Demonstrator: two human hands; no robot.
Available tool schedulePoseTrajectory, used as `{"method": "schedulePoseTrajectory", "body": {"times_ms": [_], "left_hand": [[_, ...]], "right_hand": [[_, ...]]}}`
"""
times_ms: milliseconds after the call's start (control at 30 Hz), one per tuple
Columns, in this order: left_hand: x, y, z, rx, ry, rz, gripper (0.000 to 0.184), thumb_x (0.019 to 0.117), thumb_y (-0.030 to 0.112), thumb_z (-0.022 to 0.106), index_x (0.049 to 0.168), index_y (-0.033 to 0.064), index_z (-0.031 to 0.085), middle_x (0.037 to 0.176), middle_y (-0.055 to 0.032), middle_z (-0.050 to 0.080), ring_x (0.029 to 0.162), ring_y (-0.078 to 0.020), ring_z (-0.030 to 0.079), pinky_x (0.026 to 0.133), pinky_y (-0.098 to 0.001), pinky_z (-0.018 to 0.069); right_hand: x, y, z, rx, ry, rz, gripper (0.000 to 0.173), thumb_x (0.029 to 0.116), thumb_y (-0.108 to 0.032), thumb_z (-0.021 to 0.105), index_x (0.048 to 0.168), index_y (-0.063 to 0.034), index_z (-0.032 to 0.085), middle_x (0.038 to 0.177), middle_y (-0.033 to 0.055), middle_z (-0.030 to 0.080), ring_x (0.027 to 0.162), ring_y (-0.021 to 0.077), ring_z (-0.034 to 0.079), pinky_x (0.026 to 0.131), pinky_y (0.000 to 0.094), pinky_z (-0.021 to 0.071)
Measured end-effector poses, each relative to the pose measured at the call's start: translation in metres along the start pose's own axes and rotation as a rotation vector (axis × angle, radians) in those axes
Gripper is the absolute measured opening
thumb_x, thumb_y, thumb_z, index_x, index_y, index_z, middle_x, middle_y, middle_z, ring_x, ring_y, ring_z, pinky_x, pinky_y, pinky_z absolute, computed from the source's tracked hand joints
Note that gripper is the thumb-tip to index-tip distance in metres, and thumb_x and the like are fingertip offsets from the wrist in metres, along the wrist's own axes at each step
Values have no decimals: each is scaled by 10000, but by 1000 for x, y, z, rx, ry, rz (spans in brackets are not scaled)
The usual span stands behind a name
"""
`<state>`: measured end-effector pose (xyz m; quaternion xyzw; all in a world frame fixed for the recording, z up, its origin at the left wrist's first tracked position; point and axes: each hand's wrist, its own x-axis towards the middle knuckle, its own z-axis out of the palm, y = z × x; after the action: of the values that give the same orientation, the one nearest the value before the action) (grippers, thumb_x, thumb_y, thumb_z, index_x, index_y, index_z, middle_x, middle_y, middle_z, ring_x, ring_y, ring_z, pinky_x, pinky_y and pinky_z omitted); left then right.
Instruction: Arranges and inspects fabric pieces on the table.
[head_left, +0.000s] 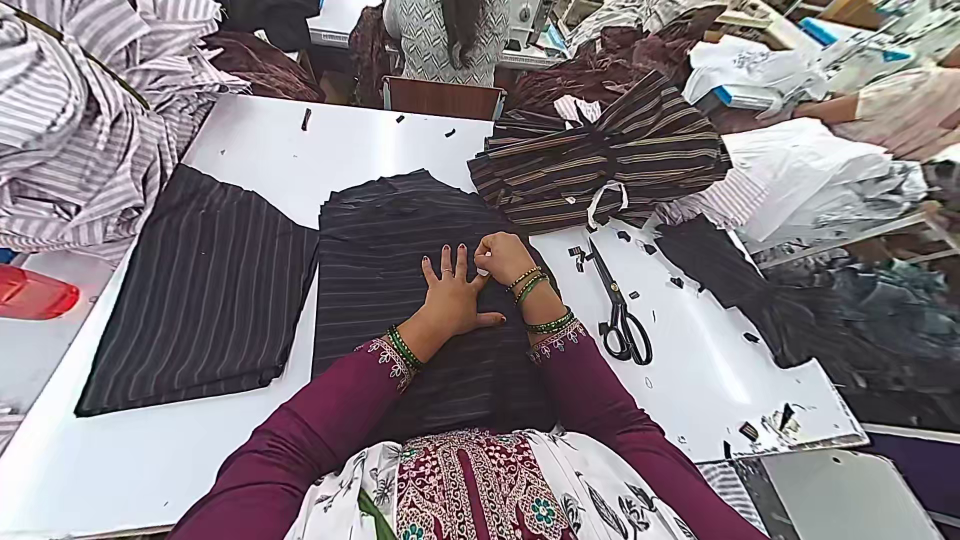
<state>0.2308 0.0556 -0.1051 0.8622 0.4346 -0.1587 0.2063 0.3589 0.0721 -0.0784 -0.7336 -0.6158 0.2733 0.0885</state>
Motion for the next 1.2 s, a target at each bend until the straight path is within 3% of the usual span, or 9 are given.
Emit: {"method": "schedulePoseTrajectory", "body": {"times_ms": [167,300,500,667,800,967,1033,1100,1200], "left_hand": [[1,-2,2,-20,13,12,1023,853,862,442,1658,293,166,1690,-273,-96,1534,-544,-99,1096,-835,-18],[1,-1,2,-20,5,8,1039,853,866,432,1664,299,115,1692,-263,-111,1534,-542,-102,1103,-828,-25],[2,-2,2,-21,8,2,1038,849,865,441,1662,334,74,1694,-260,-104,1535,-544,-93,1102,-831,-16],[2,-2,3,-41,29,18,993,856,848,470,1636,267,269,1695,-266,-72,1535,-545,-91,1096,-838,-14],[1,-2,2,-31,24,11,1012,857,848,465,1647,262,228,1694,-262,-99,1536,-540,-98,1101,-831,-19],[3,-3,6,-18,54,-5,1012,858,851,459,1659,322,138,1696,-256,-93,1540,-533,-86,1106,-828,-7],[6,-6,8,-19,74,-16,1011,856,857,451,1659,342,117,1699,-245,-104,1544,-521,-97,1112,-822,-21],[9,-12,10,-40,113,-2,1004,861,857,441,1659,327,139,1705,-221,-110,1546,-503,-127,1114,-814,-48],[-3,-29,22,-292,337,159,912,905,674,625,1618,187,333,1721,-179,53,1571,-456,-28,1179,-738,-1]], "right_hand": [[0,-4,6,72,92,10,93,956,-42,649,931,39,688,911,239,670,877,390,660,768,566,518],[0,7,16,113,224,-27,63,935,-58,654,931,5,663,860,229,655,769,391,652,660,563,519],[0,4,5,165,199,-12,76,949,-51,661,956,23,678,886,234,659,812,388,645,712,561,513],[7,-2,9,34,57,3,103,951,-54,655,931,40,692,901,230,678,895,378,669,794,560,523],[-4,-3,17,81,189,-14,77,932,-43,667,960,28,658,871,238,653,793,406,655,679,569,530],[-4,7,16,285,340,-29,144,993,-85,604,1065,13,680,983,247,676,874,405,664,763,581,533],[-13,16,15,469,396,-19,221,1047,-159,573,1167,-10,684,1058,217,691,880,344,669,792,525,545],[-32,27,13,695,397,34,286,1091,-236,515,1249,-31,638,1010,141,671,686,182,594,630,351,520],[-75,46,25,1124,393,85,238,1092,-138,480,1269,-1,561,918,84,632,630,100,625,575,251,552]]}}
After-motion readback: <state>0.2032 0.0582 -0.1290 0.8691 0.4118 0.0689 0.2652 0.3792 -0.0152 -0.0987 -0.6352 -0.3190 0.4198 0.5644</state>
